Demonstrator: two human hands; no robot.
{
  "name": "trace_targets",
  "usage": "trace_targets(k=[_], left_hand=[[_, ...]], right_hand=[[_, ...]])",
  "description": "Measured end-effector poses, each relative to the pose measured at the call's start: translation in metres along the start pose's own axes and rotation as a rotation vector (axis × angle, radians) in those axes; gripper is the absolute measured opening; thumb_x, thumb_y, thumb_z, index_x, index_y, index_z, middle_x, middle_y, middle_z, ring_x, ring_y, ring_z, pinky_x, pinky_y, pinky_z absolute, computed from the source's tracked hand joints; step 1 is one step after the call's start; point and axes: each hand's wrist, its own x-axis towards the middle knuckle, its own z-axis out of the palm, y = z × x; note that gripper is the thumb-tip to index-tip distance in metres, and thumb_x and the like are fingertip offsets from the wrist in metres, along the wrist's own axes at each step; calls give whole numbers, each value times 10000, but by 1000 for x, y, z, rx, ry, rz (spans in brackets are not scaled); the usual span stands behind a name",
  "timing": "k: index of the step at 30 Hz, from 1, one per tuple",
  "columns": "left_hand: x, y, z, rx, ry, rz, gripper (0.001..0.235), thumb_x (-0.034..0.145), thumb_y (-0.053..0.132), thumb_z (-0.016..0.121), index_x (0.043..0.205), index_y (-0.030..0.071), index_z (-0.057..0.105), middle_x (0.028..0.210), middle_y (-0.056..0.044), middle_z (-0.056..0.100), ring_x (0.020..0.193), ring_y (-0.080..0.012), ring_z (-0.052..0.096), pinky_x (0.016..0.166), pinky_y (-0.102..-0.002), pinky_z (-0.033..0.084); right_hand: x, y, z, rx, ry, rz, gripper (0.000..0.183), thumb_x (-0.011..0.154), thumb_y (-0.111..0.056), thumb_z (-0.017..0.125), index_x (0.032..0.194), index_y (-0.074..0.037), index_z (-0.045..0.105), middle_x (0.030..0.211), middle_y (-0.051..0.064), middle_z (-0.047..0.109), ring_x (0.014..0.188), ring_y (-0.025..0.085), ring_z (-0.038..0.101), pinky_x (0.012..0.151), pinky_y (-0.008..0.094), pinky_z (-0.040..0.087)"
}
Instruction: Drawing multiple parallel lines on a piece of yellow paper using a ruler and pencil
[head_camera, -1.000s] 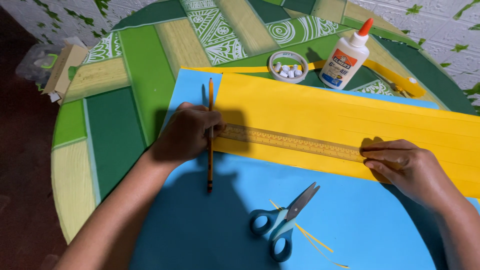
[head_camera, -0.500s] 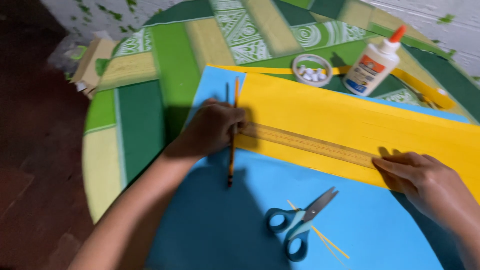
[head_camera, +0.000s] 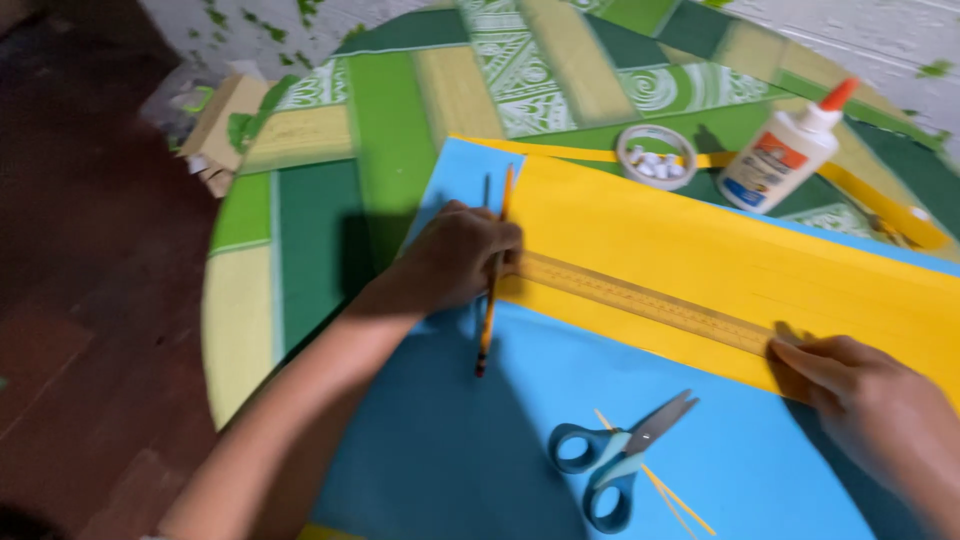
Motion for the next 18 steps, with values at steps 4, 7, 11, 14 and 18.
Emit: trace_targets(k=[4,7,11,14,18], left_hand=[[4,12,-6,110,-32,23,97,737,133,661,795,200,621,688,-46,671,683,-377,670,731,-471,458],[7,20,-12,99,-63,13,131,701,127,644,805,205,630,682,-29,649,671,-353,654,778,-455,455],[11,23,-14,132,-93,18,140,673,168,661,809,192,643,700,-56,687,722,-387,664,717,-496,451],[13,24,-12,160,-94,31,114,693,160,631,803,185,645,666,-64,658,692,-362,659,687,-494,463],[16,26,-12,199,-151,1,147,667,177,654,811,202,667,686,-51,661,721,-353,664,724,-493,471]], right_hand=[[-10,-27,-24,-44,-74,-147,510,897,-444,542,1390,-319,579,1322,20,665,1128,339,687,943,458,569],[-13,-56,-42,-38,-199,-115,620,935,-520,408,1536,-370,388,1317,86,596,1058,399,688,954,498,547],[-10,-79,-45,-179,-254,-76,807,874,-790,274,1615,-471,255,1073,165,627,963,383,695,819,506,586],[-9,-81,-40,-328,-162,-145,933,809,-912,246,1624,-457,246,878,233,655,814,420,669,650,468,558],[-9,-81,-37,-304,-138,-153,994,769,-964,249,1617,-447,274,783,222,646,765,409,652,619,471,530]])
